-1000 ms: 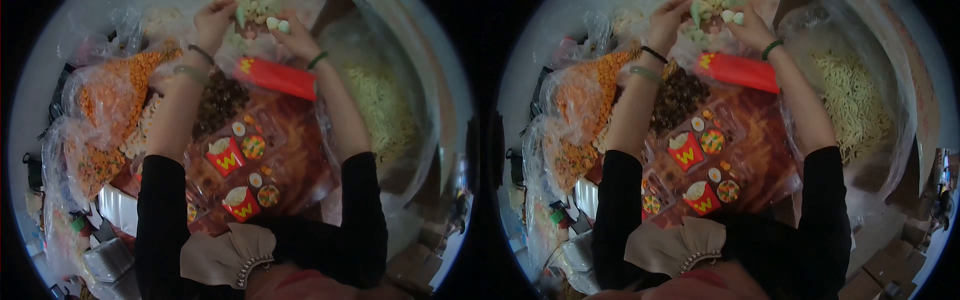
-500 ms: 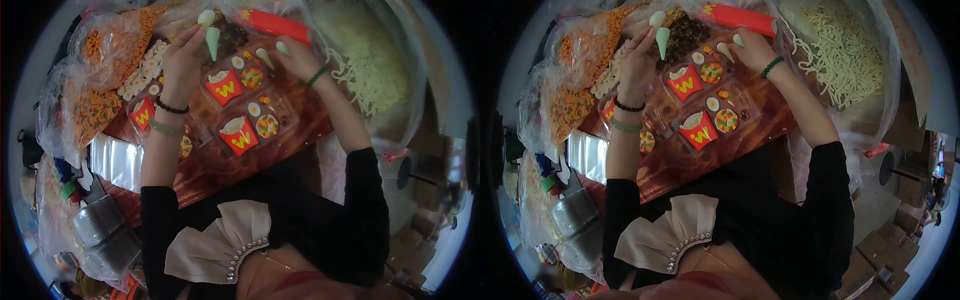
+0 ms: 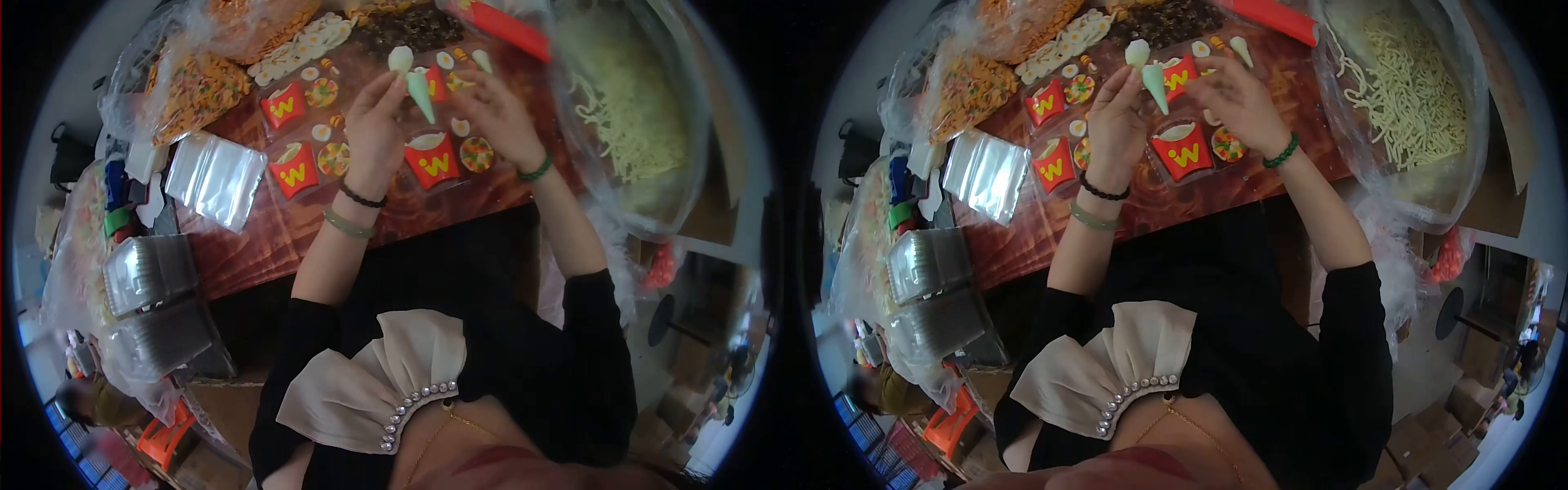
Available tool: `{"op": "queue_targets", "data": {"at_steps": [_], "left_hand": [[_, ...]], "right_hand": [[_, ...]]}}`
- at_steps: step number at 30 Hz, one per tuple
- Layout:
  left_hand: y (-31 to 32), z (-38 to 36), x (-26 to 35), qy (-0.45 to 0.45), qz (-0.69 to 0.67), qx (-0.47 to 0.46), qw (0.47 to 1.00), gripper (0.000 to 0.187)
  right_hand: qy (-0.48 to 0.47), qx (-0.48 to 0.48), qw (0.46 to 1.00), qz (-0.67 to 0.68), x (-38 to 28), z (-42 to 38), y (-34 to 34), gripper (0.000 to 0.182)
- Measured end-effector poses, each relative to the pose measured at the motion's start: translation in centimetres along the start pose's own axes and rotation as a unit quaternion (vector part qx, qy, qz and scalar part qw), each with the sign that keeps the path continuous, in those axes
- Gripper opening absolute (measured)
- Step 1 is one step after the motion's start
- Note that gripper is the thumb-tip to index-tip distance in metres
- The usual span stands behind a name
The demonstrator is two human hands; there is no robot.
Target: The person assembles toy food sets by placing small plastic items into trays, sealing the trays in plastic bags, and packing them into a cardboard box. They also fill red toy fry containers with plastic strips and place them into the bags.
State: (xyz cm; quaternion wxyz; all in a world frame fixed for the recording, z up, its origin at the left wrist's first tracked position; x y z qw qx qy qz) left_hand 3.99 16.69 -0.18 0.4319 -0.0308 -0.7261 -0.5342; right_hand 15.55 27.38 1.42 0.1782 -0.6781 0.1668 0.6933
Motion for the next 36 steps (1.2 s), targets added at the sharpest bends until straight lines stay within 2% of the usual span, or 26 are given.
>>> {"op": "queue_targets", "data": {"at_steps": [1,4,5,6,8,9,11,12,14,15,17,18,20,21,23,24,26,30,32,33,35,36], "left_hand": [[-0.3,-0.3,-0.1,0.008,0.001,0.004,1.0,0.02],[-2.7,-0.8,2.1,0.132,0.127,0.037,0.982,0.018],[-4.0,-0.9,2.5,0.138,0.127,0.044,0.981,0.018],[-4.9,-1.2,3.7,0.157,0.171,0.06,0.971,0.017],[-6.8,-1.8,5.4,0.177,0.212,0.079,0.958,0.017],[-7.3,-2.6,7.1,0.226,0.261,0.093,0.934,0.016],[-8.0,-3.7,9.4,0.294,0.362,0.128,0.875,0.017],[-8.2,-3.9,9.8,0.292,0.362,0.131,0.876,0.017],[-7.4,-4.5,10.2,0.271,0.537,0.154,0.784,0.018],[-7.7,-4.5,10.0,0.266,0.537,0.157,0.785,0.018],[-6.1,-4.3,9.1,0.294,0.677,0.122,0.663,0.017],[-6.3,-4.2,8.8,0.289,0.678,0.123,0.665,0.017],[-4.5,-4.2,7.6,0.324,0.772,0.098,0.537,0.013],[-4.6,-4.0,7.2,0.32,0.773,0.099,0.539,0.013],[-3.9,-3.4,5.6,0.306,0.807,0.052,0.502,0.014],[-3.8,-3.3,5.3,0.305,0.808,0.051,0.502,0.014],[-3.0,-3.1,3.8,0.296,0.824,-0.024,0.483,0.016],[-1.3,-4.6,4.2,0.255,0.829,-0.065,0.494,0.021],[-0.7,-5.8,5.6,0.276,0.796,-0.052,0.536,0.025],[-0.6,-6.6,5.8,0.277,0.797,-0.048,0.534,0.025],[-1.1,-8.0,7.1,0.264,0.762,-0.012,0.591,0.021],[-1.2,-8.9,7.4,0.266,0.764,-0.008,0.588,0.021]], "right_hand": [[-0.001,-0.038,0.998,-0.048,-0.9,0.5,2.1,0.042],[-0.039,-0.086,0.993,-0.064,-0.4,2.7,5.6,0.044],[-0.016,-0.081,0.997,0.0,0.2,3.1,6.2,0.042],[-0.016,-0.09,0.996,-0.001,0.2,3.7,6.9,0.042],[0.017,-0.077,0.987,-0.137,1.0,6.0,6.8,0.037],[0.018,-0.081,0.987,-0.137,1.6,7.6,7.1,0.037],[-0.091,0.01,0.951,-0.297,0.9,11.5,7.0,0.035],[-0.089,0.007,0.951,-0.296,1.6,13.5,7.4,0.035],[-0.114,0.033,0.908,-0.403,2.3,16.7,7.9,0.041],[-0.109,0.029,0.908,-0.403,3.7,18.3,7.7,0.041],[-0.213,0.072,0.788,-0.573,4.1,19.4,8.6,0.037],[-0.21,0.068,0.789,-0.573,3.8,18.9,9.1,0.037],[-0.177,0.033,0.811,-0.556,3.4,18.1,8.4,0.037],[-0.16,0.016,0.822,-0.547,3.1,17.3,8.0,0.036],[-0.125,-0.013,0.84,-0.528,2.2,15.4,7.4,0.036],[-0.108,-0.027,0.849,-0.517,1.6,14.4,7.6,0.035],[-0.077,-0.053,0.864,-0.494,0.4,12.8,8.0,0.035],[-0.07,-0.106,0.88,-0.458,1.3,9.7,7.7,0.032],[-0.052,-0.156,0.901,-0.402,1.2,7.8,8.7,0.03],[-0.055,-0.159,0.9,-0.401,1.0,7.3,9.1,0.03],[-0.047,-0.206,0.867,-0.451,1.6,6.6,10.7,0.03],[-0.053,-0.208,0.867,-0.451,1.9,6.5,10.9,0.03]]}}
Point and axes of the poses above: each hand's wrist, its own z-axis towards the middle knuckle, its own y-axis out of the palm, x = y × z, the point moved 9 cm from there along z, towards the middle knuckle, and after that the axes turned 7 degrees about -x, right-handed, at the moved point
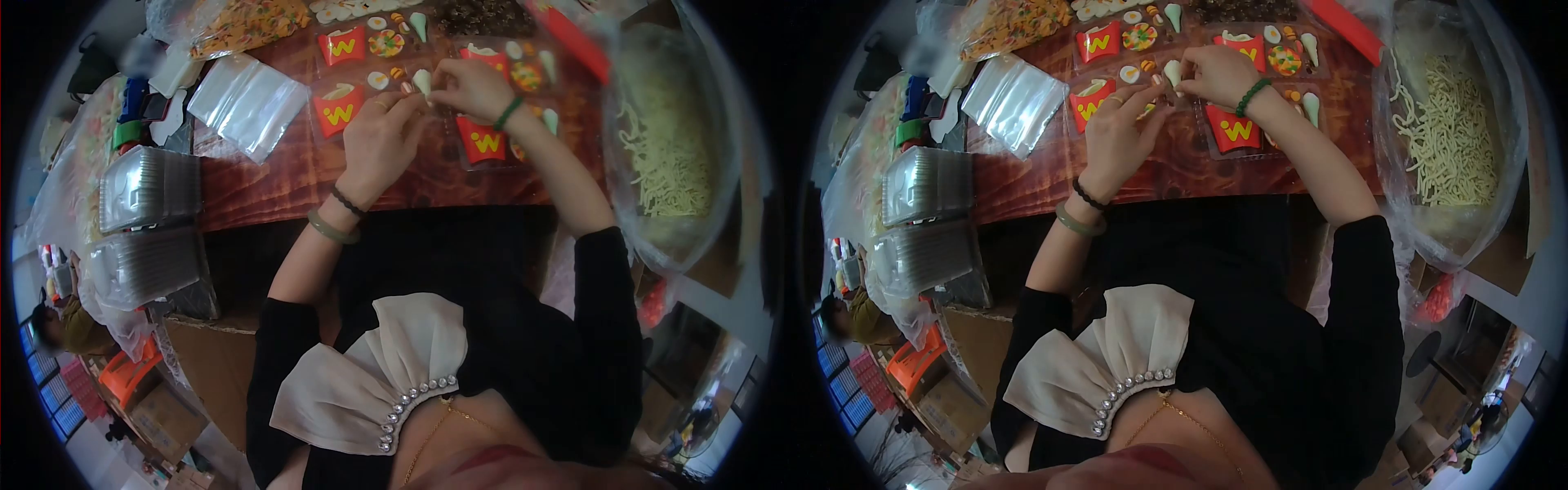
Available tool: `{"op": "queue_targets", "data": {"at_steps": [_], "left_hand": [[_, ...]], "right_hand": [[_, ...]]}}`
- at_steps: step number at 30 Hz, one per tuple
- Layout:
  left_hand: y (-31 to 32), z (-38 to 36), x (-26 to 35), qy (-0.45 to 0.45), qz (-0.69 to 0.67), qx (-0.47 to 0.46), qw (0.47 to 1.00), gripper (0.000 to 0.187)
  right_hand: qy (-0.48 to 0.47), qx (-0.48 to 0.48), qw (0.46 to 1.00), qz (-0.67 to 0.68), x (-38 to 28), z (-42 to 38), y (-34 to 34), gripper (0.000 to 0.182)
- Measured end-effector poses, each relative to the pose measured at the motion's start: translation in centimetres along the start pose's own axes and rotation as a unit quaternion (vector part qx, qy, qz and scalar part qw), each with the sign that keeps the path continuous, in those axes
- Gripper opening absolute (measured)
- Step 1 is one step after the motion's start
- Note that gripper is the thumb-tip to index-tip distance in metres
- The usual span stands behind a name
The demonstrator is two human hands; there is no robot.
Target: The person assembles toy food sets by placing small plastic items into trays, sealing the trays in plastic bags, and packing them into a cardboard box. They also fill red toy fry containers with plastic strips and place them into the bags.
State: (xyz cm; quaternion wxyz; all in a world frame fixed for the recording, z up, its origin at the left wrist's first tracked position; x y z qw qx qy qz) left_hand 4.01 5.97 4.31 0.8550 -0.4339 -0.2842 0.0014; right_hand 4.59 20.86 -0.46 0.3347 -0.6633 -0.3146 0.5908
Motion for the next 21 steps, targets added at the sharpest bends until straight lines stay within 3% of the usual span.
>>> {"op": "queue_targets", "data": {"at_steps": [3,5,7,8,9,10,11,13,14,15,16,17,18,19,20,21], "left_hand": [[-1.7,-2.5,0.0,-0.004,0.017,0.02,1.0,0.023],[-2.3,-4.3,-3.2,-0.156,-0.264,0.023,0.951,0.026],[-2.7,-6.2,-4.7,-0.244,-0.563,0.12,0.78,0.032],[-4.5,-6.7,-4.7,-0.246,-0.538,0.154,0.791,0.032],[-5.2,-7.7,-4.9,-0.26,-0.644,0.208,0.689,0.04],[-5.8,-8.7,-5.2,-0.257,-0.741,0.252,0.568,0.049],[-6.5,-9.8,-7.3,-0.154,-0.766,0.262,0.566,0.056],[-13.7,-12.2,-5.0,-0.188,-0.808,0.279,0.484,0.057],[-17.6,-14.6,-6.0,-0.14,-0.778,0.334,0.514,0.065],[-21.4,-16.7,-6.1,-0.155,-0.645,0.391,0.637,0.063],[-25.0,-18.1,-5.2,-0.167,-0.49,0.436,0.736,0.061],[-27.6,-19.3,-4.8,-0.147,-0.423,0.473,0.759,0.047],[-28.2,-19.8,-5.5,-0.145,-0.417,0.485,0.755,0.047],[-29.5,-20.5,-6.0,-0.163,-0.29,0.503,0.798,0.04],[-30.7,-20.9,-6.1,-0.18,-0.159,0.508,0.827,0.035],[-30.7,-21.0,-7.2,-0.174,-0.172,0.531,0.811,0.034]], "right_hand": [[-0.011,0.022,0.995,-0.101,-0.5,0.0,0.2,0.026],[-0.046,0.015,0.994,0.093,-3.1,0.1,0.2,0.027],[-0.15,0.042,0.968,0.195,-10.8,-0.8,-0.5,0.037],[-0.268,0.082,0.949,0.147,-15.4,-1.4,-0.1,0.045],[-0.379,0.126,0.911,0.101,-19.8,-2.7,0.9,0.052],[-0.422,0.096,0.895,0.111,-23.5,-3.8,3.5,0.055],[-0.46,0.069,0.878,0.115,-26.1,-4.4,6.0,0.058],[-0.529,0.034,0.839,0.119,-28.2,-3.6,8.6,0.063],[-0.515,-0.008,0.857,0.023,-28.8,-2.4,11.1,0.061],[-0.493,-0.047,0.866,-0.074,-28.7,-1.0,13.8,0.06],[-0.482,-0.043,0.871,-0.085,-28.7,0.8,14.0,0.048],[-0.494,-0.043,0.864,-0.087,-29.5,3.0,14.2,0.048],[-0.515,-0.006,0.856,0.046,-31.8,4.7,10.9,0.042],[-0.524,0.027,0.833,0.179,-33.5,6.5,8.1,0.037],[-0.525,0.035,0.835,0.164,-35.7,8.3,7.4,0.034],[-0.526,0.047,0.836,0.149,-37.7,10.3,7.0,0.03]]}}
Point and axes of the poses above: each hand's wrist, its own z-axis towards the middle knuckle, its own y-axis out of the palm, x = y × z, the point moved 9 cm from there along z, towards the middle knuckle, and after that the axes turned 7 degrees about -x, right-handed, at the moved point
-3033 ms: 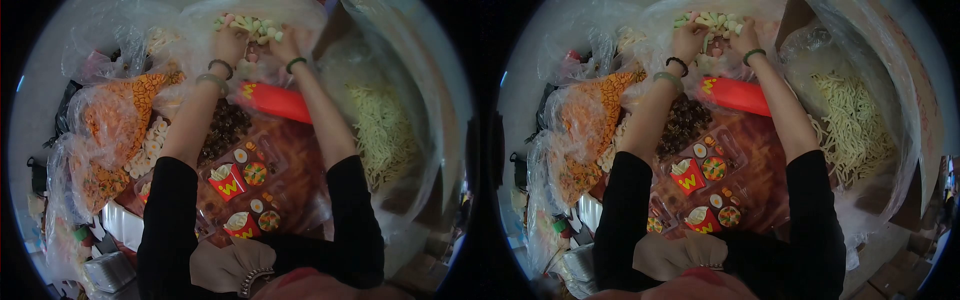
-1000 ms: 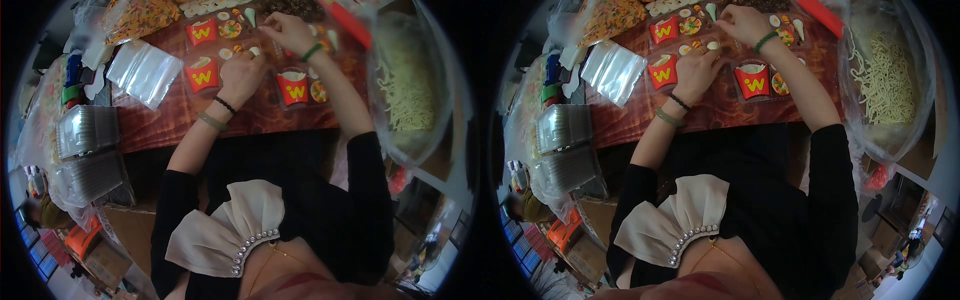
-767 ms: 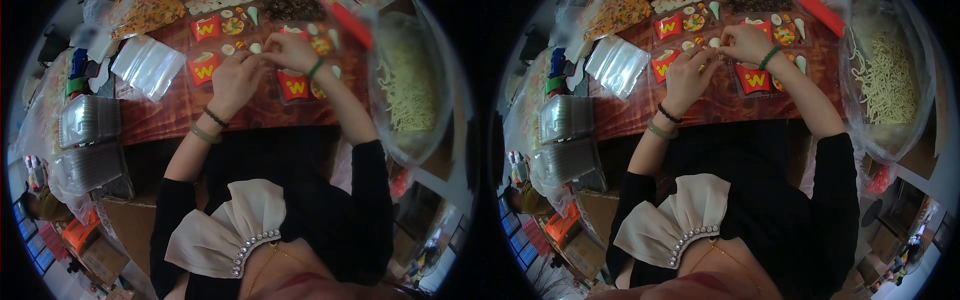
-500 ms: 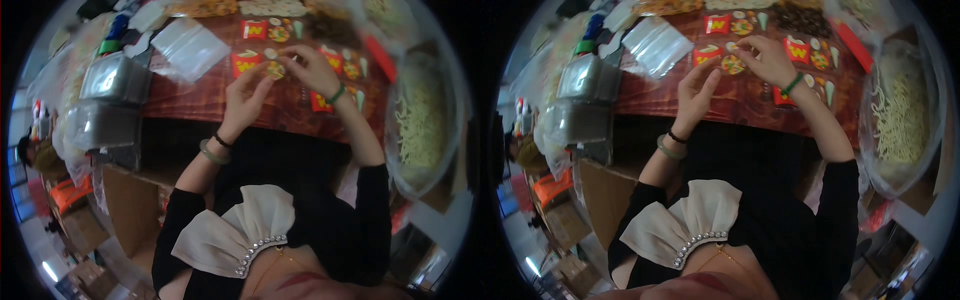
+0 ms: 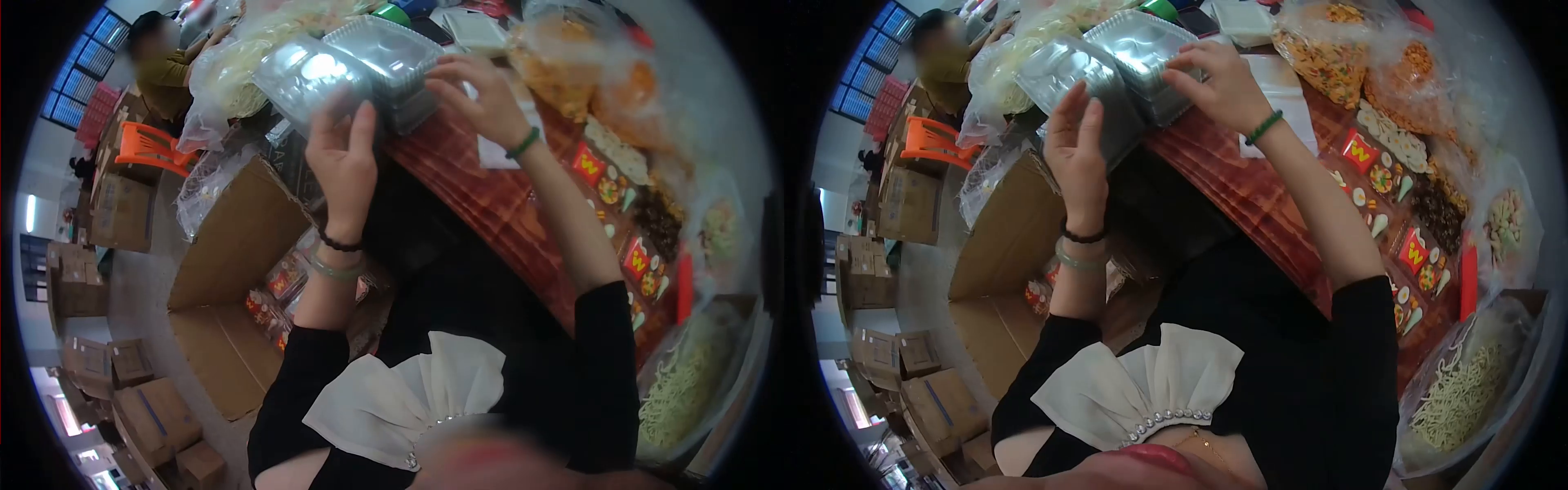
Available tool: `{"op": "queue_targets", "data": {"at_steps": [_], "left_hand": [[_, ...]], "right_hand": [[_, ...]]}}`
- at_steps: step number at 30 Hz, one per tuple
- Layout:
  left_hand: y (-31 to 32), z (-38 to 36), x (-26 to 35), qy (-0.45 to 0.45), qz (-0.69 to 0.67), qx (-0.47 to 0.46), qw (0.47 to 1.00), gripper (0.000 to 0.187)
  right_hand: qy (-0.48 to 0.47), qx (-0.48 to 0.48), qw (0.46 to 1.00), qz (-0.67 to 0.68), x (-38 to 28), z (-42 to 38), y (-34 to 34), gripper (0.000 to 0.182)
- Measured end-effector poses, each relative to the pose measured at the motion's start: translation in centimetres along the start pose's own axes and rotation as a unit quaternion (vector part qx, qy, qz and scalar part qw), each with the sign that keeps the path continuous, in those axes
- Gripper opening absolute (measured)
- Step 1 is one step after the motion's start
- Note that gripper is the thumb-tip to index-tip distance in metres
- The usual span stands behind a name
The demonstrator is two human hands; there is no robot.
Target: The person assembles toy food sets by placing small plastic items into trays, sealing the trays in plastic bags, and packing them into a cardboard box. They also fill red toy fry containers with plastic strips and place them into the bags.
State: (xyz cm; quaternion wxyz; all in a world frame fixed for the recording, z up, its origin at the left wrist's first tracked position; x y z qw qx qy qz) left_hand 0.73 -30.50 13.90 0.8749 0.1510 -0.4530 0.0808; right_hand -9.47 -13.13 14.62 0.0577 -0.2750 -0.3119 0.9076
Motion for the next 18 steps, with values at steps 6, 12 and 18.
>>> {"op": "queue_targets", "data": {"at_steps": [6,12,18], "left_hand": [[1.7,-0.1,-1.7,0.113,0.253,-0.059,0.959,0.023],[1.1,-0.2,-3.0,0.091,0.249,-0.084,0.961,0.023],[1.1,0.3,-3.8,0.12,0.275,-0.105,0.948,0.025]], "right_hand": [[0.193,-0.122,0.97,-0.079,8.4,7.7,7.6,0.043],[0.27,-0.199,0.941,-0.049,11.3,8.3,10.1,0.052],[0.291,-0.241,0.922,0.086,11.3,8.1,10.8,0.058]]}}
Point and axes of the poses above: each hand's wrist, its own z-axis towards the middle knuckle, its own y-axis out of the palm, x = y × z, the point moved 9 cm from there along z, towards the middle knuckle, and after that the axes turned 7 degrees about -x, right-handed, at the moved point
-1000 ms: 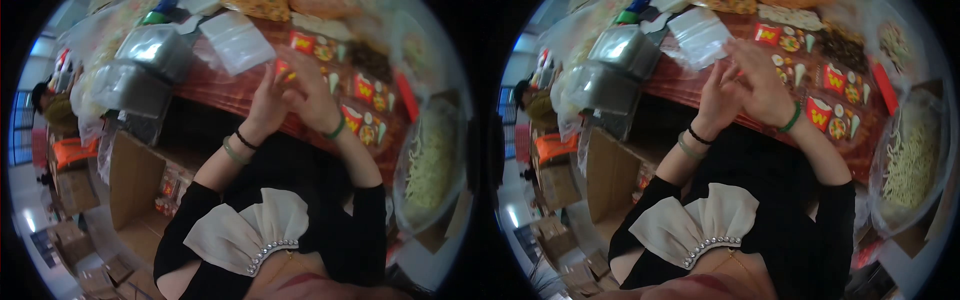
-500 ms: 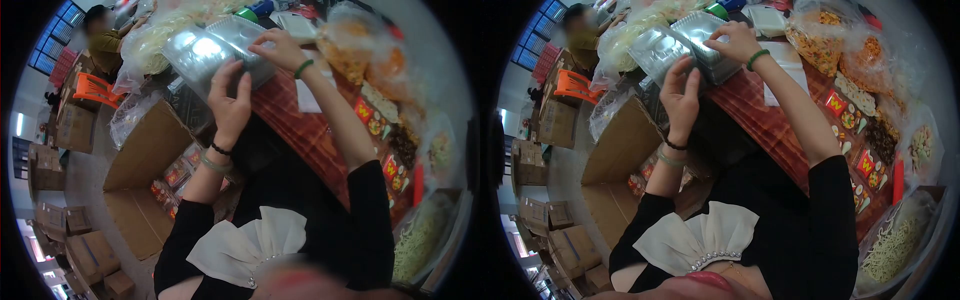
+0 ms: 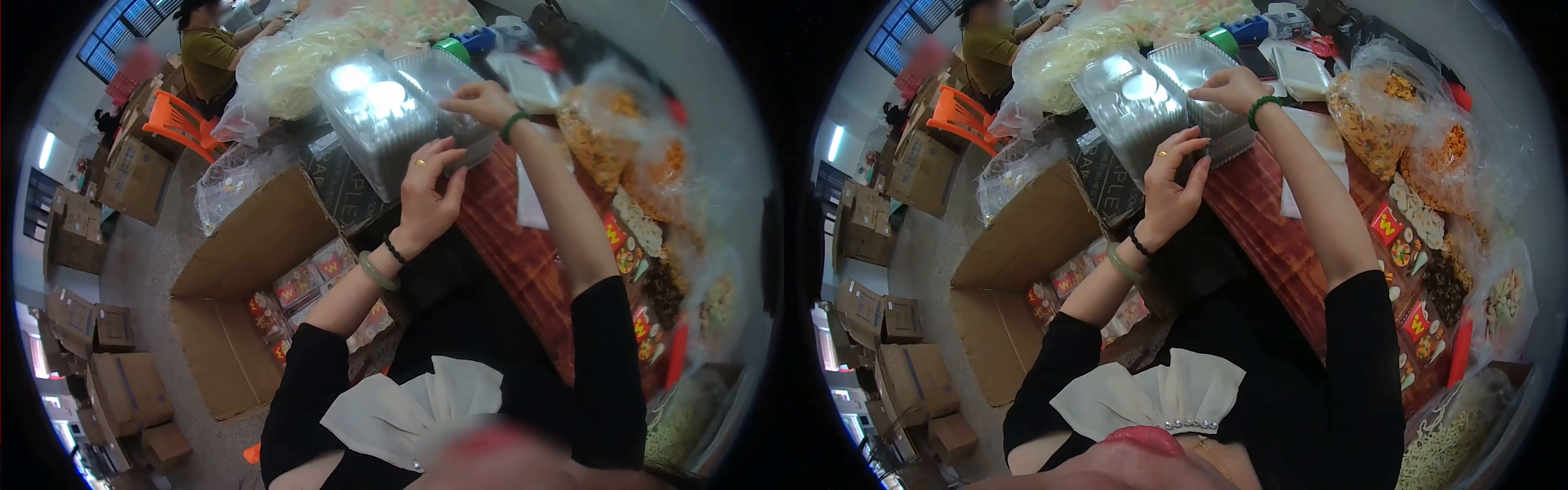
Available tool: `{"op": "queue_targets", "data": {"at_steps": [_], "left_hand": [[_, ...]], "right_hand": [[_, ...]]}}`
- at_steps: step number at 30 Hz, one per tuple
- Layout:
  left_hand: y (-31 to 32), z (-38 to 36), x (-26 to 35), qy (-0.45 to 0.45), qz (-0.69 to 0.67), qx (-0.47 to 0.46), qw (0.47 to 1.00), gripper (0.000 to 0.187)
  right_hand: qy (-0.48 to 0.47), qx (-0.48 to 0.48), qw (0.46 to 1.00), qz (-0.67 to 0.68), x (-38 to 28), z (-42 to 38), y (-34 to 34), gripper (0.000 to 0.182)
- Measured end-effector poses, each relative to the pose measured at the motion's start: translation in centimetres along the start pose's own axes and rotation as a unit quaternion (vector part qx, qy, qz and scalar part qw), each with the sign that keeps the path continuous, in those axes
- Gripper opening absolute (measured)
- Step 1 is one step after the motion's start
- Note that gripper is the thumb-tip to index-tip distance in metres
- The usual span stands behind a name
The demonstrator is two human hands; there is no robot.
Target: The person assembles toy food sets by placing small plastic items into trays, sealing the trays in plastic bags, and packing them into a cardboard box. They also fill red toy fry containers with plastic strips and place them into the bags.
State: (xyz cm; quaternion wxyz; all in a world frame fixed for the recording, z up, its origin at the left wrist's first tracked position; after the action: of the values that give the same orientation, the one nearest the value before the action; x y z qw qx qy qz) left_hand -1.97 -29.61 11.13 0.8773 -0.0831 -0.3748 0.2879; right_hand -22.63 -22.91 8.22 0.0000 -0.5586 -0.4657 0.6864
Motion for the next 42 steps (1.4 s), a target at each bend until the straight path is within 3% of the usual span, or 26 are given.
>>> {"op": "queue_targets", "data": {"at_steps": [3,5,11,13,15,18,20,22,24,28,31,32,34,36,37,38,39,40,41,42], "left_hand": [[0.0,0.3,-0.2,0.022,0.008,0.004,1.0,0.026],[0.0,0.6,-0.2,0.027,0.009,0.008,1.0,0.026],[-0.3,1.1,-0.3,0.048,0.008,0.02,0.999,0.027],[-0.4,1.2,-0.3,0.051,0.006,0.02,0.998,0.027],[-0.4,1.3,0.0,0.071,0.036,0.013,0.997,0.029],[0.0,1.7,-0.4,0.079,0.05,0.007,0.996,0.033],[0.8,2.1,-0.6,0.095,0.071,-0.003,0.993,0.042],[1.9,2.2,-1.0,0.067,0.056,-0.028,0.996,0.048],[2.8,2.3,-3.2,-0.031,0.08,-0.052,0.995,0.049],[3.6,2.2,-3.1,-0.037,0.194,-0.118,0.973,0.047],[3.3,2.5,-2.0,-0.045,0.185,-0.117,0.975,0.048],[2.9,2.4,-1.7,0.022,0.177,-0.06,0.982,0.055],[1.0,2.7,0.2,0.031,0.096,0.025,0.995,0.066],[-1.0,3.3,3.4,0.074,0.059,0.11,0.989,0.082],[-1.5,3.5,4.5,0.082,0.051,0.142,0.985,0.086],[-1.0,4.0,4.7,0.071,0.022,0.116,0.99,0.089],[-0.2,4.4,4.7,0.062,-0.008,0.09,0.994,0.091],[1.7,4.8,4.2,0.036,-0.11,0.014,0.993,0.074],[4.9,4.6,2.7,-0.084,-0.275,-0.118,0.951,0.062],[8.7,3.0,2.2,-0.203,-0.417,-0.246,0.851,0.05]], "right_hand": [[0.005,-0.005,1.0,-0.001,0.1,0.2,0.0,0.058],[0.026,0.05,0.998,-0.031,0.8,0.3,-0.7,0.056],[0.033,0.031,0.999,-0.004,0.7,-0.1,-0.5,0.052],[0.021,0.038,0.999,-0.005,0.7,0.1,-0.4,0.047],[-0.01,0.084,0.992,-0.091,-0.6,-0.5,-0.9,0.037],[-0.051,0.055,0.979,-0.191,-3.5,-1.4,-0.3,0.03],[-0.09,0.04,0.979,-0.179,-4.0,-1.3,0.2,0.026],[-0.119,0.015,0.976,-0.179,-4.0,-1.1,0.5,0.026],[-0.123,0.041,0.982,-0.136,-3.2,-1.2,0.3,0.026],[-0.149,0.114,0.982,-0.004,-2.9,-2.3,-0.6,0.025],[-0.191,0.147,0.969,-0.044,-4.7,-4.9,-1.9,0.023],[-0.182,0.155,0.97,-0.047,-4.8,-6.2,-3.3,0.023],[-0.271,0.074,0.959,-0.022,-7.0,-10.2,-5.4,0.024],[-0.291,-0.03,0.956,0.0,-8.2,-15.6,-7.5,0.024],[-0.213,-0.102,0.972,-0.013,-7.5,-18.0,-8.1,0.024],[-0.191,-0.091,0.977,-0.009,-5.8,-20.0,-9.3,0.024],[-0.15,-0.158,0.976,0.02,-3.6,-21.9,-9.5,0.022],[-0.109,-0.223,0.967,0.053,-2.0,-23.9,-9.2,0.02],[-0.027,-0.237,0.968,0.077,0.1,-25.8,-9.4,0.041],[-0.005,-0.223,0.97,0.092,0.7,-27.9,-9.2,0.041]]}}
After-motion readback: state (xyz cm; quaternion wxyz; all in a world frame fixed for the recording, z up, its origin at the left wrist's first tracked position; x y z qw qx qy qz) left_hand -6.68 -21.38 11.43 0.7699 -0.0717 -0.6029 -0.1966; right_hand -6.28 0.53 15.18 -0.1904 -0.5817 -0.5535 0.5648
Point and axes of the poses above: each hand's wrist, its own z-axis towards the middle knuckle, its own y-axis out of the palm, x = y × z, the point moved 9 cm from there along z, towards the middle knuckle, and after that the axes turned 7 degrees about -x, right-handed, at the moved point
